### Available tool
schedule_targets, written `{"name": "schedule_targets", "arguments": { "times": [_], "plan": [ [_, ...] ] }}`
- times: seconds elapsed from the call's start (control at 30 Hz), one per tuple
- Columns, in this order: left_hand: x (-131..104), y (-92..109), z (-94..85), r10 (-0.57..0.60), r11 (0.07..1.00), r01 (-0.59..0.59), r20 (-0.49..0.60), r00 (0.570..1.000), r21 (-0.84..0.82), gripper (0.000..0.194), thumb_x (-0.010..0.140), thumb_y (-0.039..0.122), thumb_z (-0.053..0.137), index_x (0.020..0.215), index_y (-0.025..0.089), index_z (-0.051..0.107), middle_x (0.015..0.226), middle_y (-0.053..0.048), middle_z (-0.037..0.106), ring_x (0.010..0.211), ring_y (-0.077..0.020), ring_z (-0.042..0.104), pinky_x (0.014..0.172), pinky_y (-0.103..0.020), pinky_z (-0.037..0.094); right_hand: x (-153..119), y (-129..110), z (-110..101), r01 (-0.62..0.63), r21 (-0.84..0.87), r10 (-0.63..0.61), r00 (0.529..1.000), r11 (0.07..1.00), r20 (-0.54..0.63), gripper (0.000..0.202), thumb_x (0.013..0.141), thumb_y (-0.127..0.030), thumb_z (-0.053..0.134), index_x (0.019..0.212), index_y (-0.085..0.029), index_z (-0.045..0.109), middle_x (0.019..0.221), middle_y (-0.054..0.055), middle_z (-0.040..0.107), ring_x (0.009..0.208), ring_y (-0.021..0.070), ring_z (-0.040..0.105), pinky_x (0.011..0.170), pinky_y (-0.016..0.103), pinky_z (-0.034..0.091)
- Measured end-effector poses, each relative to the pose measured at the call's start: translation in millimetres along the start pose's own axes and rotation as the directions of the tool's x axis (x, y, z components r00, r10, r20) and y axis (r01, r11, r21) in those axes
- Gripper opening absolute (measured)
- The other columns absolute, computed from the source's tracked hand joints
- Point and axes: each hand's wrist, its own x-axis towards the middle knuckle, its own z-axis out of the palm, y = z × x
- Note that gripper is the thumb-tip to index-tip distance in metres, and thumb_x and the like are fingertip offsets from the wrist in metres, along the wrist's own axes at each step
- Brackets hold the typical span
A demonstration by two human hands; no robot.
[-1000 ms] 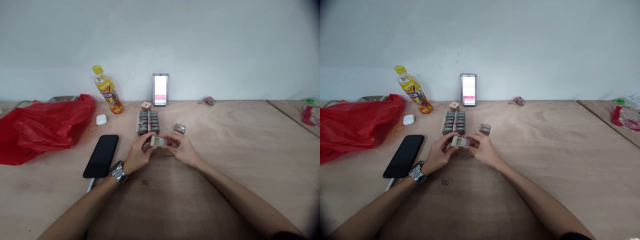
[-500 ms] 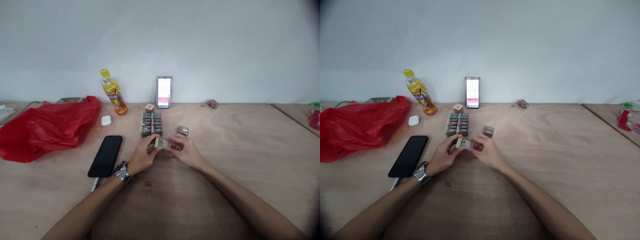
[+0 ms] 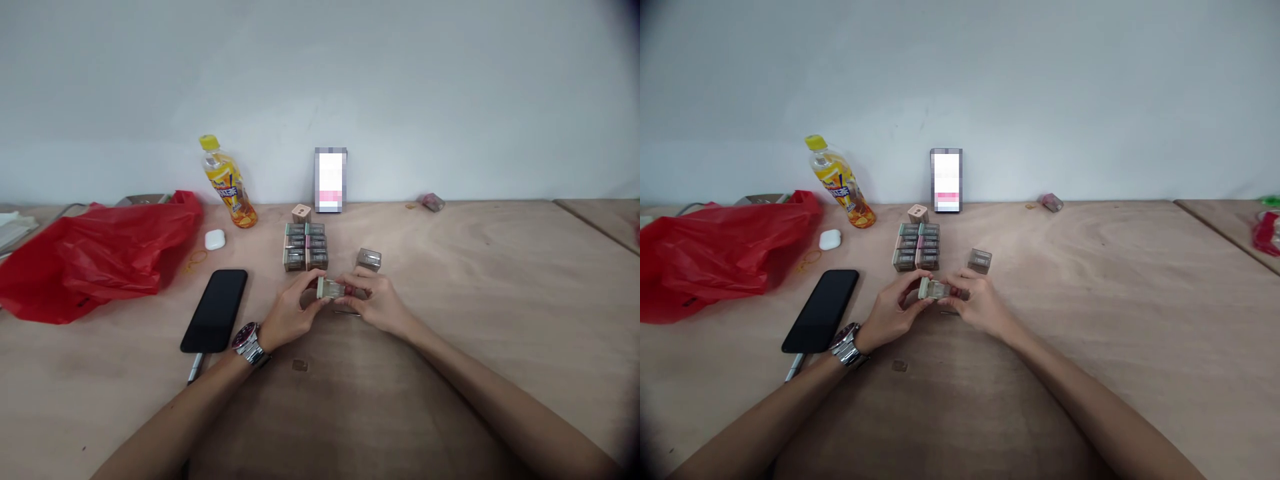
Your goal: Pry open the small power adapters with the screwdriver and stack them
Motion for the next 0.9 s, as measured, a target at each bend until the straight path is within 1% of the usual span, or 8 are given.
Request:
{"name": "schedule_targets", "arguments": {
  "times": [0.1,0.2,0.3,0.4,0.53,0.67,0.8,0.9],
  "plan": [
    [-0.3,0.1,0.8,-0.008,1.000,0.008,-0.021,1.000,-0.001,0.040,0.088,0.022,0.062,0.126,0.021,0.051,0.121,-0.009,0.062,0.109,-0.0201,0.062,0.095,-0.035,0.054,1.4,-0.2,-3.0,0.003,0.027,-0.002,1.000,1.000,-0.027,0.030,0.079,-0.031,0.074,0.108,-0.022,0.072,0.080,0.001,0.060,0.069,0.0134,0.058,0.066,0.027,0.049],
    [-0.4,0.0,0.9,-0.015,0.999,0.013,-0.036,0.999,-0.037,0.039,0.088,0.024,0.061,0.126,0.020,0.052,0.121,-0.010,0.061,0.111,-0.0218,0.062,0.096,-0.037,0.053,4.7,-1.4,-9.4,-0.026,0.104,0.024,0.999,0.994,0.021,0.029,0.078,-0.035,0.075,0.103,-0.021,0.074,0.081,0.003,0.065,0.069,0.0148,0.061,0.064,0.028,0.050],
    [-0.7,0.3,0.5,-0.016,0.996,0.015,-0.017,1.000,-0.089,0.039,0.089,0.024,0.060,0.127,0.020,0.051,0.122,-0.011,0.062,0.111,-0.0223,0.062,0.097,-0.038,0.053,8.4,-2.1,-14.9,-0.110,0.260,0.095,0.993,0.959,0.069,0.029,0.078,-0.034,0.073,0.104,-0.020,0.073,0.088,0.005,0.070,0.078,0.0176,0.065,0.068,0.030,0.052],
    [-1.2,1.2,-0.1,-0.006,0.996,0.006,0.007,1.000,-0.086,0.039,0.089,0.023,0.060,0.127,0.020,0.050,0.123,-0.011,0.062,0.111,-0.0222,0.063,0.098,-0.038,0.053,11.3,-1.5,-14.7,-0.212,0.348,0.189,0.977,0.913,0.101,0.037,0.072,-0.030,0.076,0.107,-0.020,0.070,0.092,0.005,0.071,0.083,0.0188,0.065,0.073,0.032,0.053],
    [-2.5,1.7,-0.2,0.051,0.998,-0.052,0.027,0.998,0.018,0.039,0.088,0.017,0.059,0.127,0.021,0.051,0.122,-0.009,0.063,0.112,-0.0214,0.062,0.097,-0.036,0.053,11.5,0.7,-4.2,-0.319,0.289,0.307,0.948,0.902,0.087,0.047,0.064,-0.020,0.080,0.109,-0.017,0.068,0.078,0.001,0.066,0.070,0.0155,0.061,0.066,0.030,0.050],
    [-3.5,1.7,-0.1,0.110,0.985,-0.118,0.067,0.992,0.129,0.043,0.087,0.009,0.054,0.128,0.022,0.051,0.123,-0.008,0.063,0.113,-0.0205,0.061,0.098,-0.037,0.052,8.6,2.3,6.6,-0.291,0.222,0.285,0.957,0.931,0.059,0.041,0.068,-0.007,0.070,0.108,-0.018,0.067,0.070,-0.002,0.064,0.066,0.0134,0.059,0.063,0.028,0.046],
    [-4.0,3.4,1.3,0.127,0.965,-0.135,0.049,0.991,0.223,0.041,0.090,0.018,0.056,0.130,0.021,0.048,0.124,-0.009,0.063,0.115,-0.0214,0.060,0.098,-0.038,0.051,11.5,0.3,-1.3,-0.291,0.160,0.293,0.956,0.943,0.008,0.036,0.067,-0.018,0.078,0.101,-0.016,0.068,0.070,-0.001,0.065,0.065,0.0141,0.059,0.062,0.028,0.047],
    [-3.8,3.6,3.6,0.102,0.951,-0.103,0.017,0.995,0.290,0.043,0.091,0.024,0.057,0.132,0.021,0.046,0.126,-0.010,0.061,0.118,-0.0222,0.058,0.101,-0.039,0.049,17.1,-3.5,-18.9,-0.247,0.094,0.245,0.969,0.964,0.027,0.028,0.074,-0.031,0.075,0.096,-0.016,0.070,0.073,0.002,0.067,0.066,0.0155,0.060,0.062,0.030,0.048]
  ]
}}
